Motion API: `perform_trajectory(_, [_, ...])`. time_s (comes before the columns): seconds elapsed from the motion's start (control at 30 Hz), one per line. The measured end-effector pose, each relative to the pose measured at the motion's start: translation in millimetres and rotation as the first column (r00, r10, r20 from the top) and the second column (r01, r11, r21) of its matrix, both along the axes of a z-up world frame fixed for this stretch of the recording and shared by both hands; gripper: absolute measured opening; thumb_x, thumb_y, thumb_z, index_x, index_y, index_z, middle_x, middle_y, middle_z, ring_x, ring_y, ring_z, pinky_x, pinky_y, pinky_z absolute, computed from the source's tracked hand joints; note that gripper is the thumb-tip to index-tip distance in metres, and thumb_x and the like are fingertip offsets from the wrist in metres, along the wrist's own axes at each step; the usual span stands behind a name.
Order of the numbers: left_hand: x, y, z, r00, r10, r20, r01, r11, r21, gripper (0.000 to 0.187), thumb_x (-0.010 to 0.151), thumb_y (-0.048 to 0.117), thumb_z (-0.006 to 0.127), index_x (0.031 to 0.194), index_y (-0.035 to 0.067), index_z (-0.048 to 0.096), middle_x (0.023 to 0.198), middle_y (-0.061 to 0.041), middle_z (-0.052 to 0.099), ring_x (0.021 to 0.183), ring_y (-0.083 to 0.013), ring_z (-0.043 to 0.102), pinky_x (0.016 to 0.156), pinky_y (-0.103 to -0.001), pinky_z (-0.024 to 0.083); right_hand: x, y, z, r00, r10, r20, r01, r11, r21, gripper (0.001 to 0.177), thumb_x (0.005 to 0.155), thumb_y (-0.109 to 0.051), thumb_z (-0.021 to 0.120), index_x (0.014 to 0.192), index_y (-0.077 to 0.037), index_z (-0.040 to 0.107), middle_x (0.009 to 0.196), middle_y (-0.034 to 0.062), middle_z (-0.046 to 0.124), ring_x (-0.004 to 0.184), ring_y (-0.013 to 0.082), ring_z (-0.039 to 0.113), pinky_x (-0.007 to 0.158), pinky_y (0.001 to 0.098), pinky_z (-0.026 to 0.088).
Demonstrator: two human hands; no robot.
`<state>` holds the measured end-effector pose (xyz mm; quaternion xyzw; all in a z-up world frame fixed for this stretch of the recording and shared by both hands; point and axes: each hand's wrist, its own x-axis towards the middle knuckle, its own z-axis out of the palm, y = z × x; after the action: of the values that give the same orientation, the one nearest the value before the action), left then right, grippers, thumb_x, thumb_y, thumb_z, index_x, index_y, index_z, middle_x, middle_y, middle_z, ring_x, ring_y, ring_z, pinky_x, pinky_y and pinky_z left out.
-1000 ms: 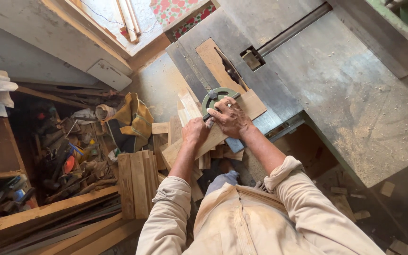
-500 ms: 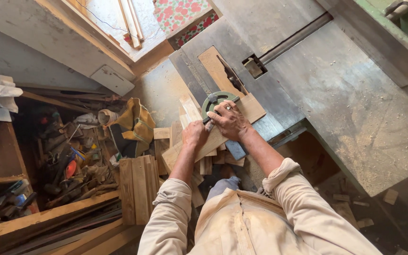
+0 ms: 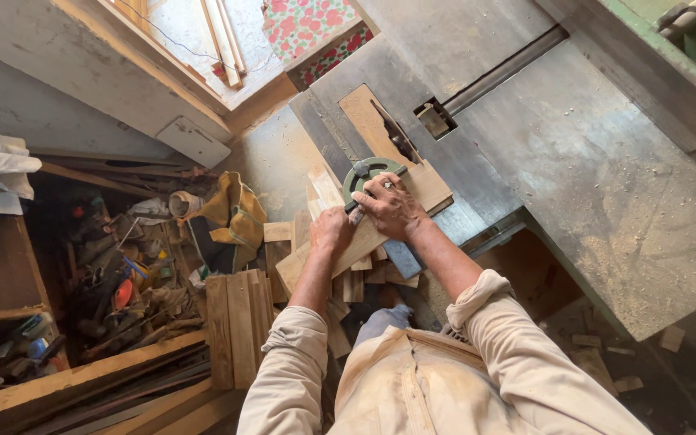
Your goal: The recorder uses a table saw with a miter gauge to cut small wooden boards to specific lengths.
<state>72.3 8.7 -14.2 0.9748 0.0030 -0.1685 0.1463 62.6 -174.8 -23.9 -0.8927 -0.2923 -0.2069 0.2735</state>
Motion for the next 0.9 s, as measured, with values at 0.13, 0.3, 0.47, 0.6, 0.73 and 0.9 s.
perform_trajectory(0.13, [2,-2,9,1.000,0.007,-0.014,-0.007,1.000,0.001,0.062,0.092,0.063,0.059,0.098,0.004,0.077,0.102,-0.026,0.072,0.099,-0.0443,0.070,0.088,-0.052,0.054,4,1,-1,1.000,0.002,-0.006,-0.002,1.000,0.014,0.034,0.092,-0.020,0.070,0.125,-0.012,0.070,0.113,0.0077,0.063,0.120,0.0304,0.058,0.112,0.0440,0.033])
perform_trajectory(0.3, [7,1,3,1.000,-0.003,-0.030,0.003,1.000,0.007,0.062,0.093,0.063,0.058,0.099,0.004,0.076,0.104,-0.025,0.073,0.100,-0.0434,0.070,0.088,-0.052,0.054,8,2,-2,1.000,0.003,0.003,-0.003,1.000,0.020,0.033,0.092,-0.019,0.070,0.124,-0.012,0.070,0.112,0.0078,0.063,0.118,0.0303,0.058,0.111,0.0440,0.034])
perform_trajectory(0.47, [12,3,1,0.999,0.002,-0.035,-0.002,1.000,0.016,0.062,0.093,0.062,0.059,0.099,0.003,0.076,0.104,-0.026,0.073,0.100,-0.0432,0.070,0.088,-0.051,0.054,11,4,-1,1.000,-0.005,0.006,0.005,1.000,0.012,0.033,0.091,-0.018,0.069,0.124,-0.013,0.071,0.111,0.0079,0.063,0.118,0.0305,0.058,0.111,0.0436,0.034])
perform_trajectory(0.6, [17,4,1,0.999,0.002,-0.039,-0.001,1.000,0.017,0.061,0.093,0.062,0.059,0.100,0.004,0.077,0.105,-0.025,0.073,0.101,-0.0431,0.070,0.088,-0.051,0.054,15,6,-2,1.000,-0.012,0.015,0.012,1.000,0.016,0.033,0.091,-0.018,0.069,0.123,-0.013,0.071,0.111,0.0075,0.063,0.118,0.0301,0.058,0.111,0.0438,0.034])
perform_trajectory(0.73, [21,4,9,0.997,0.022,-0.075,-0.022,1.000,0.007,0.059,0.092,0.061,0.059,0.101,0.005,0.077,0.106,-0.025,0.073,0.101,-0.0439,0.070,0.089,-0.052,0.054,20,8,-1,1.000,-0.014,0.022,0.014,1.000,0.020,0.033,0.090,-0.017,0.070,0.123,-0.012,0.071,0.111,0.0075,0.064,0.118,0.0296,0.059,0.110,0.0433,0.034])
perform_trajectory(0.9, [28,9,-2,0.998,0.026,-0.055,-0.025,1.000,0.018,0.062,0.093,0.063,0.059,0.100,0.004,0.077,0.106,-0.026,0.072,0.101,-0.0438,0.070,0.088,-0.051,0.055,24,11,-2,0.999,-0.026,0.031,0.026,1.000,0.018,0.034,0.088,-0.015,0.070,0.122,-0.013,0.072,0.111,0.0067,0.064,0.118,0.0294,0.059,0.111,0.0426,0.034])
